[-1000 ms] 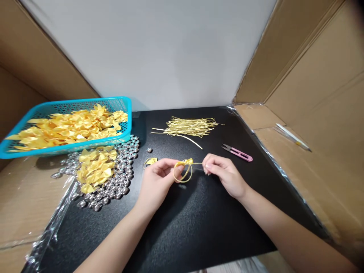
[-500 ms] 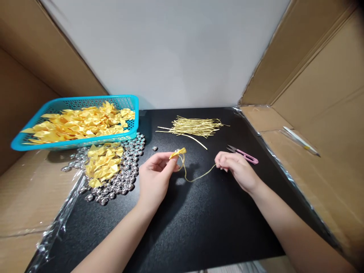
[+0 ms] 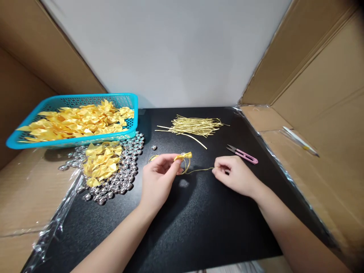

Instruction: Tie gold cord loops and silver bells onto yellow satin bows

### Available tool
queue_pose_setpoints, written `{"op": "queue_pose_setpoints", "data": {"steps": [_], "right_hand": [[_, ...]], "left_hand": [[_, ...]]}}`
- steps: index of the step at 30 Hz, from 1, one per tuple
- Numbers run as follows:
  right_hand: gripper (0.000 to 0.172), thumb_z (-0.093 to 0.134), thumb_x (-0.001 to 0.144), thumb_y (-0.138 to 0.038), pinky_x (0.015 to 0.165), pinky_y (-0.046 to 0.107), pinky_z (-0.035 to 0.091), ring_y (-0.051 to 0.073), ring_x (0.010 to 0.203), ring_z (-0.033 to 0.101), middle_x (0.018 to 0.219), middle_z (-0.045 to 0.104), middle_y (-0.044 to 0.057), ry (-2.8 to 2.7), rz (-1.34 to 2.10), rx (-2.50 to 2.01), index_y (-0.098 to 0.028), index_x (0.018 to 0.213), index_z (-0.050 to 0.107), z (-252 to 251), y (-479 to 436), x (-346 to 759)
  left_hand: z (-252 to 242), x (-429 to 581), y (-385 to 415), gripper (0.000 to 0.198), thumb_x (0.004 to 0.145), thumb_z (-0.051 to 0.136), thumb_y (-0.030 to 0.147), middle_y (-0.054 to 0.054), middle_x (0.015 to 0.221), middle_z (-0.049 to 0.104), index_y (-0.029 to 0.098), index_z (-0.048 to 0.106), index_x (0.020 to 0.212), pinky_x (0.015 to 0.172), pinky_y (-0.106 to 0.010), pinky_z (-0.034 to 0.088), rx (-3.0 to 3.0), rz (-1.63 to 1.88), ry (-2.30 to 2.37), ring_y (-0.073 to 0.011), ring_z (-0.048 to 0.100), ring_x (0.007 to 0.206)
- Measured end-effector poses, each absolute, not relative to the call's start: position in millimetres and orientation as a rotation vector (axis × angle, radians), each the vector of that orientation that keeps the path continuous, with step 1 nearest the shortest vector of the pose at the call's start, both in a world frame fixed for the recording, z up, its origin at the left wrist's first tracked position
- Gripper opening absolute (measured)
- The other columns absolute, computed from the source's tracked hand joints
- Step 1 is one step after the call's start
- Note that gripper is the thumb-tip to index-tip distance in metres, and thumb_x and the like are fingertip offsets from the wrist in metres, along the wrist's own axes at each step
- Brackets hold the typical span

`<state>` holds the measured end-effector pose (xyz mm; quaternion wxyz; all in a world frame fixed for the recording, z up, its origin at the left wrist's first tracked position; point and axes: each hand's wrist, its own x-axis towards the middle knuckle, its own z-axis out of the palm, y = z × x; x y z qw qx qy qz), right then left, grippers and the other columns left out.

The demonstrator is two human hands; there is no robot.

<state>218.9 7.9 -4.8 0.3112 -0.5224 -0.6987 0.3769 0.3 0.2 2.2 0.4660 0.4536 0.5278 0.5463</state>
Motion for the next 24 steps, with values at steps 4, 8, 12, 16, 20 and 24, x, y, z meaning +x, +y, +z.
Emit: {"op": "queue_pose_setpoints", "data": {"steps": [4, 8, 12, 16, 20, 24], "right_hand": [[0.013, 0.059, 0.075, -0.013, 0.053, 0.024, 0.031, 0.009, 0.051, 0.042, 0.056, 0.048, -0.005, -2.169, 0.826, -1.377, -0.019, 0.064, 0.055, -7.2, 1.4, 211.1], [0.01, 0.059, 0.079, -0.014, 0.062, 0.027, 0.039, 0.015, 0.065, 0.055, 0.068, 0.06, 0.001, -2.25, 0.755, -1.314, -0.019, 0.072, 0.064, -9.5, 0.7, 208.8], [0.012, 0.059, 0.082, -0.014, 0.072, 0.033, 0.046, 0.02, 0.078, 0.06, 0.079, 0.067, 0.005, -2.272, 0.746, -1.268, -0.019, 0.079, 0.068, -9.7, 1.9, 209.8], [0.013, 0.06, 0.083, -0.014, 0.077, 0.035, 0.049, 0.021, 0.082, 0.063, 0.086, 0.071, 0.005, -2.231, 0.729, -1.263, -0.021, 0.081, 0.071, -6.4, 1.0, 211.5], [0.018, 0.065, 0.082, -0.016, 0.082, 0.038, 0.052, 0.022, 0.09, 0.065, 0.096, 0.073, 0.007, -2.024, 0.609, -1.225, -0.022, 0.098, 0.071, -1.5, -3.8, 208.4], [0.022, 0.069, 0.082, -0.017, 0.074, 0.035, 0.054, 0.02, 0.083, 0.065, 0.091, 0.071, 0.006, -1.93, 0.491, -1.025, -0.022, 0.103, 0.07, 0.5, -9.5, 198.4]], "left_hand": [[-0.7, 3.8, -0.3, 0.011, 0.07, 0.076, 0.025, 0.002, 0.055, 0.066, 0.015, 0.072, 0.073, 0.053, -0.021, 0.05, 0.987, 1.232, 1.218, -0.009, 0.058, 0.048], [-4.7, 6.8, -1.3, 0.014, 0.067, 0.078, 0.026, 0.003, 0.054, 0.065, 0.014, 0.073, 0.073, 0.05, -0.017, 0.049, 0.843, 1.128, 1.178, -0.0072, 0.057, 0.046], [-7.3, 8.4, -2.4, 0.017, 0.065, 0.08, 0.027, 0.002, 0.056, 0.068, 0.014, 0.073, 0.073, 0.048, -0.016, 0.048, 0.755, 1.071, 1.135, -0.0065, 0.058, 0.045], [-7.1, 9.0, -3.9, 0.017, 0.067, 0.079, 0.026, 0.002, 0.058, 0.069, 0.014, 0.072, 0.076, 0.048, -0.015, 0.048, 0.769, 1.05, 1.141, -0.006, 0.058, 0.045], [-4.0, 10.4, -6.2, 0.014, 0.067, 0.078, 0.023, 0.003, 0.056, 0.068, 0.014, 0.069, 0.072, 0.049, -0.015, 0.049, 0.859, 1.047, 1.157, -0.0062, 0.058, 0.046], [-0.9, 12.0, -8.7, 0.017, 0.068, 0.078, 0.024, 0.003, 0.052, 0.065, 0.014, 0.064, 0.067, 0.049, -0.015, 0.048, 0.935, 1.0, 1.167, -0.0063, 0.057, 0.046]]}}
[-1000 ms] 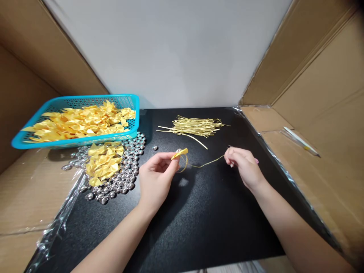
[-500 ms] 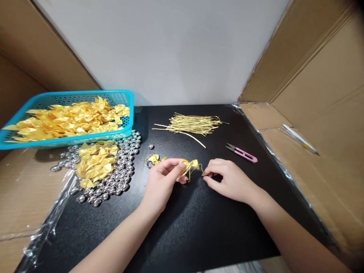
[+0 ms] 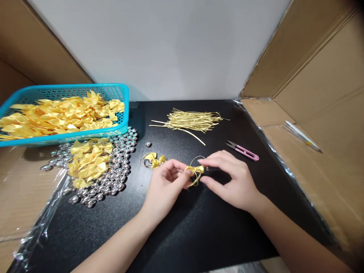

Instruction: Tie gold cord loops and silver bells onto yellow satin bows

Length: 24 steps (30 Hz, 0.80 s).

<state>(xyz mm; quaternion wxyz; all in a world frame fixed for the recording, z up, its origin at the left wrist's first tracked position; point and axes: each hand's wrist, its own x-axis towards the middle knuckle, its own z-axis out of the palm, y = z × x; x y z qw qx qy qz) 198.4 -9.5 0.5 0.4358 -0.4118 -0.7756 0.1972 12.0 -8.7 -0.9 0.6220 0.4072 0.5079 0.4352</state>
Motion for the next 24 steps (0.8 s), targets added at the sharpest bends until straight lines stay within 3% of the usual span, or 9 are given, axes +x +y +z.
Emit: {"op": "queue_pose_setpoints", "data": {"steps": [5, 11, 24], "right_hand": [[0.015, 0.066, 0.079, -0.006, 0.066, 0.03, 0.052, 0.016, 0.073, 0.06, 0.077, 0.067, 0.004, -1.888, 0.322, -0.958, -0.019, 0.079, 0.072, 0.3, -11.7, 190.2], [0.011, 0.067, 0.074, -0.007, 0.067, 0.032, 0.05, 0.016, 0.073, 0.059, 0.076, 0.065, 0.004, -1.8, 0.319, -1.033, -0.018, 0.072, 0.067, 0.1, -15.8, 187.0], [0.012, 0.064, 0.077, -0.014, 0.07, 0.032, 0.048, 0.017, 0.075, 0.061, 0.078, 0.062, 0.003, -1.467, 0.926, -1.216, -0.018, 0.065, 0.062, -9.5, -20.3, 178.5]], "left_hand": [[-2.3, 12.3, -11.0, 0.019, 0.073, 0.077, 0.024, 0.003, 0.053, 0.066, 0.014, 0.062, 0.067, 0.054, -0.015, 0.049, 0.925, 0.953, 1.135, -0.0066, 0.059, 0.05], [-5.0, 13.4, -14.3, 0.023, 0.074, 0.077, 0.027, 0.003, 0.055, 0.065, 0.015, 0.06, 0.064, 0.053, -0.015, 0.048, 0.72, 0.959, 1.009, -0.007, 0.059, 0.052], [-5.1, 16.1, -16.8, 0.02, 0.074, 0.077, 0.024, 0.002, 0.061, 0.068, 0.015, 0.061, 0.066, 0.054, -0.016, 0.051, 0.568, 0.975, 0.924, -0.0084, 0.06, 0.056]]}}
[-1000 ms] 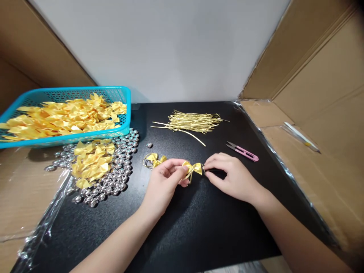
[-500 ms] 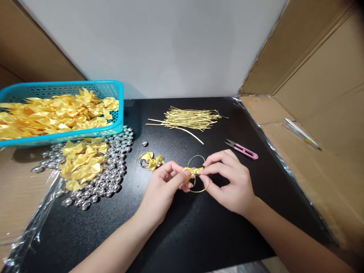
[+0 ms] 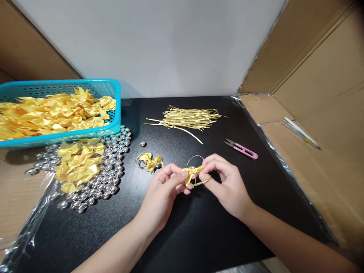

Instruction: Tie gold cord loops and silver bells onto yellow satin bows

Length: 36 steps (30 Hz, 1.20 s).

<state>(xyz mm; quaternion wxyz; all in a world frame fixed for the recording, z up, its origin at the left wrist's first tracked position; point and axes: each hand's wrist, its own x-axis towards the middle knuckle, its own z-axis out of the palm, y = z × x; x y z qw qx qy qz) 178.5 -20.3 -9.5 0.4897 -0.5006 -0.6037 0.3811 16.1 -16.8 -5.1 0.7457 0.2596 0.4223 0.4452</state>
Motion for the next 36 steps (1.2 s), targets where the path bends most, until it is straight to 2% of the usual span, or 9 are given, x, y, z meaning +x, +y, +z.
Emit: {"op": "queue_pose_setpoints", "data": {"steps": [4, 7, 10, 13, 17, 24, 33, 36], "right_hand": [[0.01, 0.061, 0.073, -0.011, 0.076, 0.034, 0.049, 0.019, 0.083, 0.062, 0.085, 0.063, 0.005, -1.491, 0.956, -1.204, -0.018, 0.073, 0.068, -7.0, -16.8, 183.5], [0.026, 0.053, 0.07, -0.007, 0.085, 0.037, 0.048, 0.021, 0.092, 0.062, 0.093, 0.066, 0.006, -1.564, 0.955, -1.17, -0.018, 0.082, 0.074, -3.6, -13.2, 190.9], [0.032, 0.046, 0.082, -0.015, 0.088, 0.039, 0.047, 0.021, 0.094, 0.063, 0.095, 0.067, 0.007, -1.58, 1.064, -1.155, -0.02, 0.081, 0.077, -0.5, -9.7, 197.2], [0.026, 0.054, 0.087, -0.025, 0.085, 0.039, 0.048, 0.021, 0.09, 0.063, 0.091, 0.068, 0.007, -1.614, 1.017, -1.235, -0.019, 0.076, 0.076, 0.8, -9.0, 197.0], [0.007, 0.07, 0.077, -0.018, 0.08, 0.035, 0.049, 0.02, 0.087, 0.062, 0.086, 0.069, 0.006, -1.69, 0.772, -1.285, -0.018, 0.072, 0.073, -1.6, -11.9, 190.2], [0.013, 0.069, 0.076, -0.01, 0.071, 0.032, 0.051, 0.018, 0.078, 0.061, 0.078, 0.07, 0.004, -1.689, 0.588, -1.288, -0.02, 0.067, 0.07, -4.8, -16.3, 182.1], [0.017, 0.067, 0.073, -0.007, 0.069, 0.033, 0.051, 0.019, 0.076, 0.061, 0.075, 0.068, 0.003, -1.604, 0.49, -1.317, -0.021, 0.065, 0.065, -2.9, -23.2, 176.0], [0.018, 0.064, 0.075, -0.006, 0.069, 0.033, 0.05, 0.019, 0.077, 0.06, 0.075, 0.068, 0.003, -1.677, 0.425, -1.258, -0.021, 0.066, 0.062, -2.2, -20.9, 178.0]], "left_hand": [[-5.2, 16.3, -17.1, 0.02, 0.076, 0.075, 0.024, 0.003, 0.059, 0.067, 0.015, 0.06, 0.068, 0.054, -0.016, 0.05, 0.73, 1.007, 0.998, -0.0075, 0.059, 0.054], [-4.9, 16.8, -18.8, 0.017, 0.078, 0.073, 0.022, 0.004, 0.057, 0.064, 0.015, 0.06, 0.069, 0.055, -0.015, 0.049, 0.946, 1.035, 1.096, -0.0066, 0.058, 0.053], [-5.1, 17.0, -21.7, 0.014, 0.079, 0.071, 0.02, 0.003, 0.06, 0.065, 0.015, 0.061, 0.07, 0.054, -0.015, 0.048, 1.138, 1.051, 1.173, -0.0067, 0.058, 0.054], [-6.7, 16.6, -23.9, 0.011, 0.081, 0.068, 0.019, 0.0, 0.069, 0.069, 0.016, 0.061, 0.072, 0.055, -0.017, 0.05, 1.316, 1.064, 1.201, -0.0085, 0.061, 0.058], [-8.9, 16.1, -24.8, 0.01, 0.082, 0.066, 0.017, -0.001, 0.073, 0.072, 0.017, 0.061, 0.073, 0.057, -0.019, 0.052, 1.48, 1.055, 1.197, -0.0106, 0.063, 0.06], [-8.2, 16.2, -26.5, 0.009, 0.081, 0.066, 0.014, -0.002, 0.078, 0.073, 0.018, 0.064, 0.074, 0.061, -0.021, 0.054, 1.575, 1.059, 1.207, -0.0134, 0.068, 0.066], [-4.4, 18.0, -27.4, 0.013, 0.076, 0.068, 0.009, -0.003, 0.078, 0.073, 0.02, 0.065, 0.069, 0.065, -0.023, 0.052, 1.665, 1.108, 1.217, -0.0157, 0.068, 0.07], [-3.4, 15.1, -24.7, 0.009, 0.077, 0.069, 0.014, -0.003, 0.084, 0.072, 0.021, 0.064, 0.08, 0.064, -0.024, 0.052, 1.568, 1.079, 1.149, -0.0163, 0.067, 0.072]]}}
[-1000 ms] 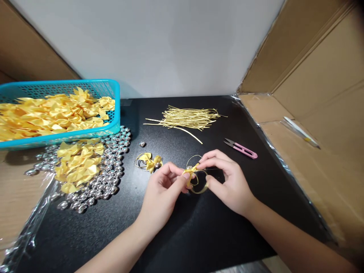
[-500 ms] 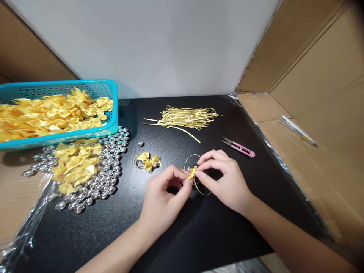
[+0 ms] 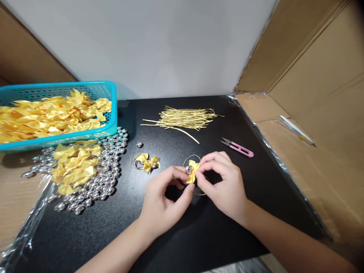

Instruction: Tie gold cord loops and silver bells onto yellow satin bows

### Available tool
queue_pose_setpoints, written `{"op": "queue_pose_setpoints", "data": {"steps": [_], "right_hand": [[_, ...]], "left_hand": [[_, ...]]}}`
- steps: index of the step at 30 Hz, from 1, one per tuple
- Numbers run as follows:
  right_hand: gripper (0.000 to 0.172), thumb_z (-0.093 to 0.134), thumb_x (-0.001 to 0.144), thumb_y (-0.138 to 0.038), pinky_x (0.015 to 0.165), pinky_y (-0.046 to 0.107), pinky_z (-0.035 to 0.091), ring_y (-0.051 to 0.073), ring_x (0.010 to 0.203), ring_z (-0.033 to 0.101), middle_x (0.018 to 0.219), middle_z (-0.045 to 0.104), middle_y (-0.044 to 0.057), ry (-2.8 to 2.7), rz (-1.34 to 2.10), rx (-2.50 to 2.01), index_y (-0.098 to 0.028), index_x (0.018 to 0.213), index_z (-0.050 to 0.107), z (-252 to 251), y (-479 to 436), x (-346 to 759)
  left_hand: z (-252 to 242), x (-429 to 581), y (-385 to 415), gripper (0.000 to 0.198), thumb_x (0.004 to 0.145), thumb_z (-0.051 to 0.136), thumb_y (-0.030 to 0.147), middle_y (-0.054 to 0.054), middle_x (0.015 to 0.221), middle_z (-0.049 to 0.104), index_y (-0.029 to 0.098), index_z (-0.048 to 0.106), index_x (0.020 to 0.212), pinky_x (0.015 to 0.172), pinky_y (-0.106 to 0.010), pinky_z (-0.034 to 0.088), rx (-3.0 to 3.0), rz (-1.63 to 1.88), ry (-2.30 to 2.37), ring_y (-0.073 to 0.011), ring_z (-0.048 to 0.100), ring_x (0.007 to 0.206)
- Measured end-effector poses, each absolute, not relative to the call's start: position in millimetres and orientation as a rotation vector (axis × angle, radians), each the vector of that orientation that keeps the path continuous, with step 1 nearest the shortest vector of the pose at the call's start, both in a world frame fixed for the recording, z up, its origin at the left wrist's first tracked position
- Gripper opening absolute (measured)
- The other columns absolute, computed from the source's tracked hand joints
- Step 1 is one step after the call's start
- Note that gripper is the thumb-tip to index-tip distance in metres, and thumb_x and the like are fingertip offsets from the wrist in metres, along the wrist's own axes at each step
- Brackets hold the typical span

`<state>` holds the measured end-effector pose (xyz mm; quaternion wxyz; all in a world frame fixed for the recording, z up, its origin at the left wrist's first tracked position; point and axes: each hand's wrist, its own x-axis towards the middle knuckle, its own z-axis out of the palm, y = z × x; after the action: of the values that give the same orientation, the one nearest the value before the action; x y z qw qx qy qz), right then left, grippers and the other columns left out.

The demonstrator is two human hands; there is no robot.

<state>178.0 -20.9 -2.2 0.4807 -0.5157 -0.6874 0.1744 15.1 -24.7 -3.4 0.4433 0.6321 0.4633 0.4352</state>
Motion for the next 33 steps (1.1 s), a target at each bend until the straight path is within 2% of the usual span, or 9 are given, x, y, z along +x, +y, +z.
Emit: {"op": "queue_pose_setpoints", "data": {"steps": [3, 4, 9, 11, 19, 23, 33], "right_hand": [[0.016, 0.064, 0.077, -0.007, 0.073, 0.036, 0.048, 0.019, 0.08, 0.06, 0.078, 0.069, 0.002, -1.814, 0.307, -1.208, -0.021, 0.069, 0.061, -2.2, -18.8, 181.9], [0.016, 0.065, 0.078, -0.008, 0.074, 0.036, 0.046, 0.019, 0.08, 0.06, 0.079, 0.07, 0.002, -1.859, 0.266, -1.192, -0.021, 0.07, 0.061, -2.4, -18.6, 183.2], [0.013, 0.063, 0.082, -0.011, 0.077, 0.037, 0.043, 0.018, 0.082, 0.06, 0.084, 0.072, 0.001, -1.98, 0.174, -1.125, -0.022, 0.075, 0.062, -2.9, -19.4, 186.1], [0.014, 0.062, 0.082, -0.011, 0.077, 0.037, 0.044, 0.019, 0.083, 0.06, 0.084, 0.072, 0.001, -1.976, 0.221, -1.125, -0.022, 0.074, 0.061, -2.3, -19.6, 185.1], [0.014, 0.064, 0.08, -0.01, 0.074, 0.033, 0.048, 0.018, 0.084, 0.059, 0.084, 0.066, 0.003, -1.759, 0.669, -1.179, -0.021, 0.07, 0.062, -0.7, -19.0, 180.9], [0.013, 0.063, 0.082, -0.014, 0.08, 0.034, 0.049, 0.018, 0.087, 0.06, 0.087, 0.064, 0.003, -1.651, 0.883, -1.278, -0.02, 0.069, 0.063, -1.6, -18.5, 180.7], [0.015, 0.063, 0.081, -0.012, 0.081, 0.035, 0.047, 0.019, 0.089, 0.061, 0.086, 0.065, 0.003, -1.658, 0.855, -1.334, -0.02, 0.068, 0.061, -3.2, -20.4, 179.2]], "left_hand": [[-0.5, 11.2, -20.6, 0.025, 0.078, 0.071, 0.024, -0.004, 0.094, 0.071, 0.023, 0.057, 0.099, 0.063, -0.025, 0.053, 1.404, 1.069, 1.173, -0.0168, 0.066, 0.073], [0.8, 10.0, -19.4, 0.027, 0.077, 0.073, 0.026, -0.003, 0.093, 0.071, 0.023, 0.057, 0.099, 0.063, -0.026, 0.053, 1.452, 1.074, 1.226, -0.0167, 0.065, 0.073], [6.8, 7.2, -16.1, 0.009, 0.077, 0.074, 0.023, -0.002, 0.079, 0.07, 0.02, 0.066, 0.081, 0.068, -0.026, 0.047, 1.956, 1.007, 1.344, -0.0164, 0.061, 0.072], [7.1, 7.3, -15.6, 0.005, 0.078, 0.072, 0.021, -0.002, 0.08, 0.072, 0.02, 0.069, 0.082, 0.071, -0.027, 0.047, 1.993, 0.983, 1.31, -0.0166, 0.062, 0.073], [3.0, 8.2, -14.6, 0.016, 0.084, 0.064, 0.026, -0.004, 0.078, 0.075, 0.019, 0.078, 0.09, 0.07, -0.027, 0.049, 1.533, 0.752, 1.187, -0.0187, 0.065, 0.073], [3.3, 9.0, -12.4, 0.02, 0.086, 0.062, 0.028, -0.004, 0.079, 0.076, 0.02, 0.08, 0.089, 0.071, -0.025, 0.049, 1.354, 0.731, 1.107, -0.019, 0.066, 0.075], [2.8, 11.1, -12.2, 0.017, 0.082, 0.066, 0.028, -0.004, 0.079, 0.076, 0.021, 0.08, 0.09, 0.07, -0.025, 0.049, 1.255, 0.698, 1.075, -0.0183, 0.065, 0.072]]}}
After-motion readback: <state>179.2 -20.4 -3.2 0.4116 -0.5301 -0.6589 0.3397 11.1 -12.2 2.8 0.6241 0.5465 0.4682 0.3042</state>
